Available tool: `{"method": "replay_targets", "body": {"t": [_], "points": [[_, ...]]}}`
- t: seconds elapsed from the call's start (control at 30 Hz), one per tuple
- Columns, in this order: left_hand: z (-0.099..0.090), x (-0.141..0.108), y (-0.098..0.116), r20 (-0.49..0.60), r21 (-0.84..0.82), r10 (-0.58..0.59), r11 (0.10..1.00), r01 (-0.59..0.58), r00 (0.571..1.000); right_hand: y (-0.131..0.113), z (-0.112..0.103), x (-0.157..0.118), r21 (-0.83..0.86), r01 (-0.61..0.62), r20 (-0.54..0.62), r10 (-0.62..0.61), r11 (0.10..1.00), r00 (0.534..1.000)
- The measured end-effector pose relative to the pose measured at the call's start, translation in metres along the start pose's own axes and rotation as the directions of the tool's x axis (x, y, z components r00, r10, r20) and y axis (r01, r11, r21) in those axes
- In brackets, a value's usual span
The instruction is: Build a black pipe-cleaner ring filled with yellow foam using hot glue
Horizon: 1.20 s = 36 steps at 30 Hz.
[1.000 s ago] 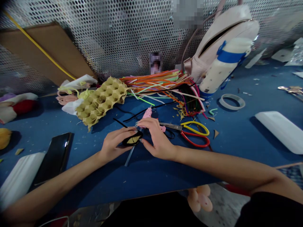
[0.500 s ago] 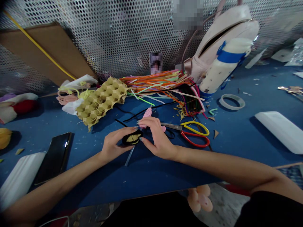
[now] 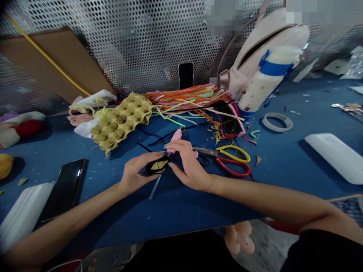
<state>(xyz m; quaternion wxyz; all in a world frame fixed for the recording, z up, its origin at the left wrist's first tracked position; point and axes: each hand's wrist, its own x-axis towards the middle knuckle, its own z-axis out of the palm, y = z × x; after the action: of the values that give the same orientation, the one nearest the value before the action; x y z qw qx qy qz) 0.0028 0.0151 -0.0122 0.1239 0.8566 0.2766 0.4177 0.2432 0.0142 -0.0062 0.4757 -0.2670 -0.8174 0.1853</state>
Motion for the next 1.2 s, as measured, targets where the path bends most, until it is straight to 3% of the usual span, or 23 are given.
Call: {"method": "replay_targets", "body": {"t": [0.7,1.0,1.2], "points": [[-0.0043,0.0001,0.0028,0.009,0.107,0.119,0.987,-0.119,0.993,0.002,0.0006,-0.0006,0.05,-0.009,0.037,0.007,0.999,0.999],[-0.0014,0.0022,0.0047,-0.015,-0.003,-0.014,1.0,0.014,1.0,0.0023,0.0019,-0.0008,0.049,-0.05,0.028,0.049,0.998,0.998],[-0.0021,0.0027,0.0047,-0.023,-0.008,-0.006,1.0,0.006,1.0,0.0006,0.0,-0.0011,0.078,-0.071,0.0,0.071,0.994,0.997]]}}
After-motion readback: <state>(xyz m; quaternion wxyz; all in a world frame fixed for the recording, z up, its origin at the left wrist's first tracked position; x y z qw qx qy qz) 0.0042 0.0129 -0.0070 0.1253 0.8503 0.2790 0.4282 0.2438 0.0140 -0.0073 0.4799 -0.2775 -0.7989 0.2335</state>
